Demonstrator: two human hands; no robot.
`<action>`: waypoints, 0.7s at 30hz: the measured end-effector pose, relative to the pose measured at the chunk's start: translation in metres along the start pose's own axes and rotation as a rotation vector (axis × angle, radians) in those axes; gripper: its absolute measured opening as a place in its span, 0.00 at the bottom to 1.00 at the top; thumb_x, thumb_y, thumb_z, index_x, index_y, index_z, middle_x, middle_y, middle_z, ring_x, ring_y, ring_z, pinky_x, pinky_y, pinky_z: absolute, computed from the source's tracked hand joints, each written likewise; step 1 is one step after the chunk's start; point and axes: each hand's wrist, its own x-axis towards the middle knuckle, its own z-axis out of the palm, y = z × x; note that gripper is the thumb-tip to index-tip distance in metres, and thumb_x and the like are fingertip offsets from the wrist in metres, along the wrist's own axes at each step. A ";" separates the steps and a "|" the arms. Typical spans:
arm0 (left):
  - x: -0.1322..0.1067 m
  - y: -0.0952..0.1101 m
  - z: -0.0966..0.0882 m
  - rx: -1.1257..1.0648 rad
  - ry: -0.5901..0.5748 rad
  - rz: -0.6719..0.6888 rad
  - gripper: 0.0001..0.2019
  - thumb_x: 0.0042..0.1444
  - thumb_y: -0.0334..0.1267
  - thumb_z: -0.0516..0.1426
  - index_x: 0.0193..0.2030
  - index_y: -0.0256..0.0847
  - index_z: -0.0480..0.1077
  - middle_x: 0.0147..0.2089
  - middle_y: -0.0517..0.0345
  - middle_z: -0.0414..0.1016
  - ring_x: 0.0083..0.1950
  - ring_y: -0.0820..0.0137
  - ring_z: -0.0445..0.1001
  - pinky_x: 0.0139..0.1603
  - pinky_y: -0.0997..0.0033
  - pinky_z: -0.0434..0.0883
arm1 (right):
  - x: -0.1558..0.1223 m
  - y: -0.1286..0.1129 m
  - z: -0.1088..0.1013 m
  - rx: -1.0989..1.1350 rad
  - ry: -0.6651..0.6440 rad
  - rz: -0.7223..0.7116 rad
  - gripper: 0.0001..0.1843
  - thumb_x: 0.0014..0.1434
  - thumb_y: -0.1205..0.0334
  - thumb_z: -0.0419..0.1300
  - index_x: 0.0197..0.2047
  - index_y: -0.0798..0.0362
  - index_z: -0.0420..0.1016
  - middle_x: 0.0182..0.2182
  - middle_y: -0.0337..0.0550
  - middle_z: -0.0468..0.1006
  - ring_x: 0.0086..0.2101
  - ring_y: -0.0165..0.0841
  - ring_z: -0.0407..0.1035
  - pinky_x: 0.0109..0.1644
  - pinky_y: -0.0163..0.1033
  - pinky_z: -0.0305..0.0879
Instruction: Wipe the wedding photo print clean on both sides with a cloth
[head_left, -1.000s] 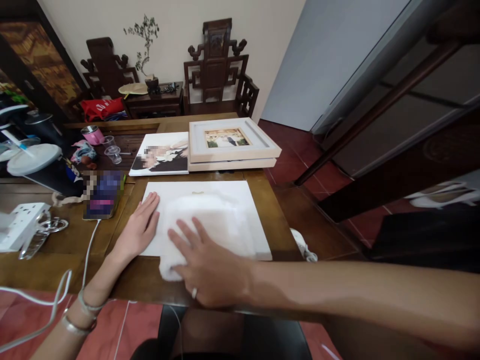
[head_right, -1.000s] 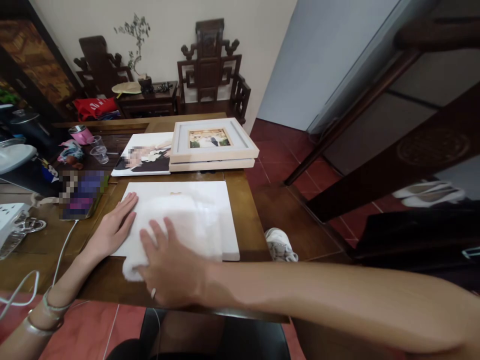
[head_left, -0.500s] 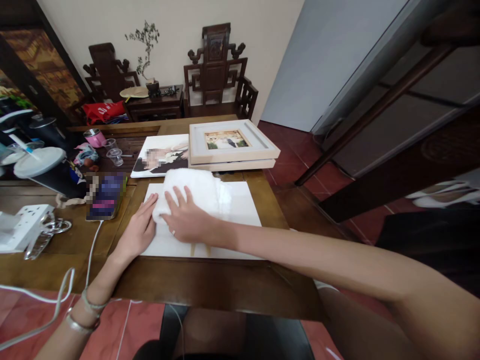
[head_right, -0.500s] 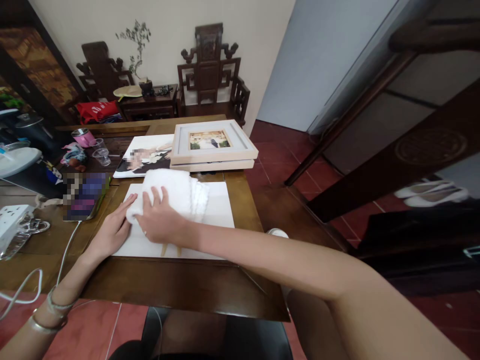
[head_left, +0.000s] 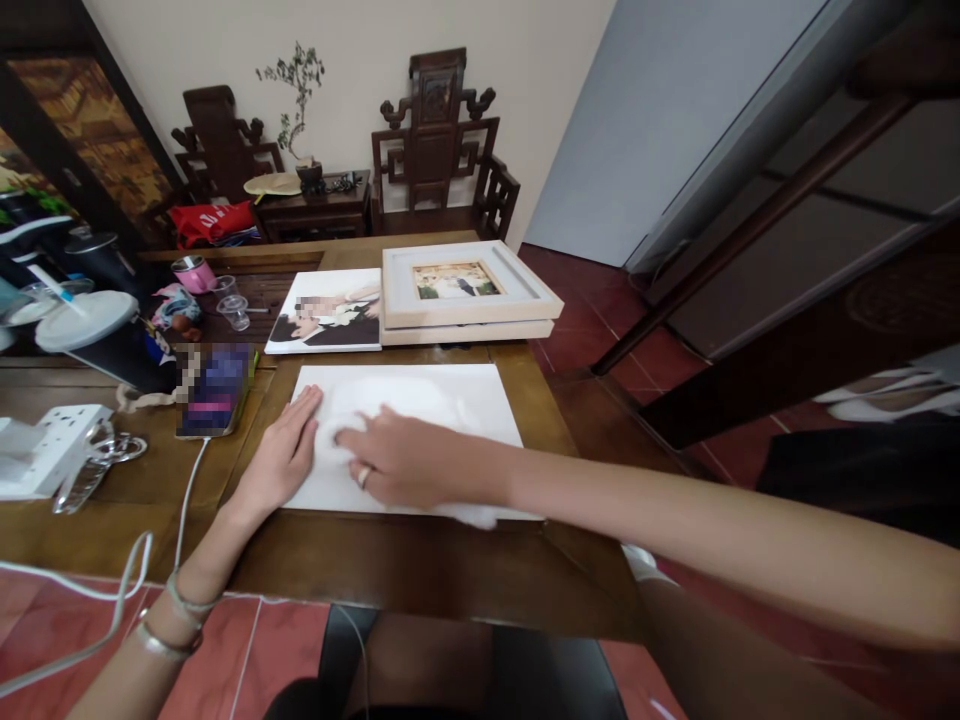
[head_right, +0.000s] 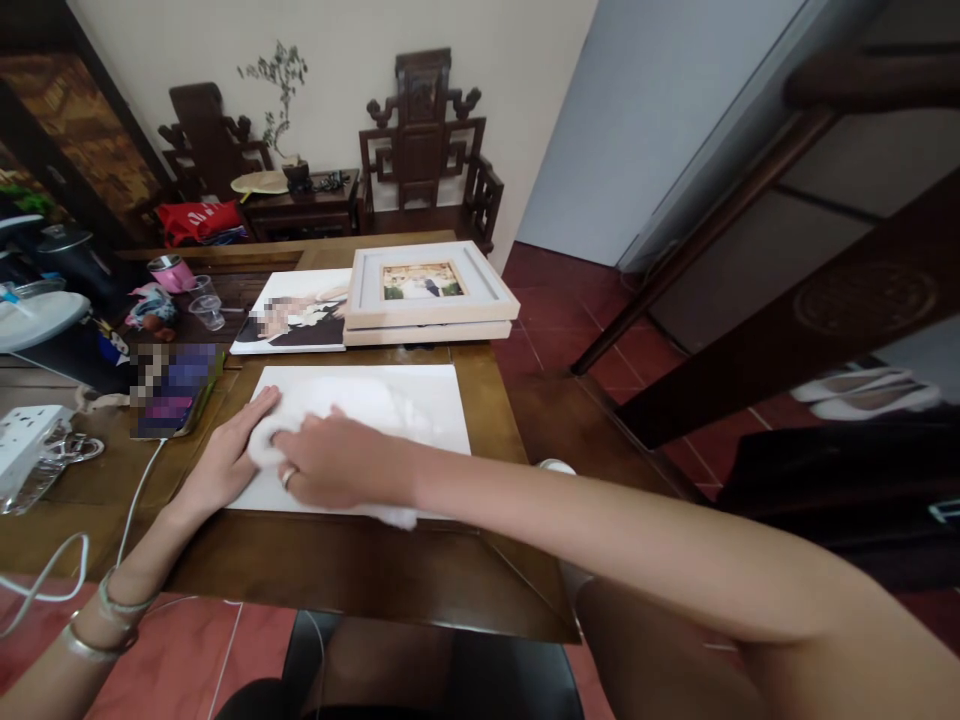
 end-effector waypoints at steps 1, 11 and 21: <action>-0.001 0.002 -0.001 -0.020 0.022 -0.016 0.27 0.67 0.47 0.45 0.68 0.37 0.58 0.70 0.45 0.60 0.70 0.58 0.58 0.72 0.52 0.53 | 0.011 0.007 0.002 -0.068 0.031 0.043 0.18 0.66 0.65 0.46 0.52 0.63 0.70 0.47 0.64 0.76 0.51 0.50 0.69 0.57 0.59 0.61; 0.001 0.004 -0.003 -0.570 0.256 -0.057 0.31 0.69 0.53 0.32 0.72 0.41 0.47 0.72 0.48 0.55 0.72 0.63 0.53 0.72 0.56 0.53 | 0.032 -0.023 0.051 -0.267 0.198 -0.241 0.18 0.63 0.59 0.53 0.53 0.55 0.74 0.61 0.66 0.64 0.62 0.59 0.55 0.61 0.69 0.47; 0.001 0.002 0.003 0.032 -0.008 -0.016 0.27 0.67 0.52 0.44 0.61 0.38 0.69 0.68 0.47 0.63 0.70 0.56 0.59 0.71 0.47 0.53 | 0.006 0.013 -0.017 0.071 -0.008 0.083 0.15 0.65 0.63 0.45 0.44 0.58 0.72 0.36 0.54 0.78 0.32 0.37 0.72 0.35 0.39 0.65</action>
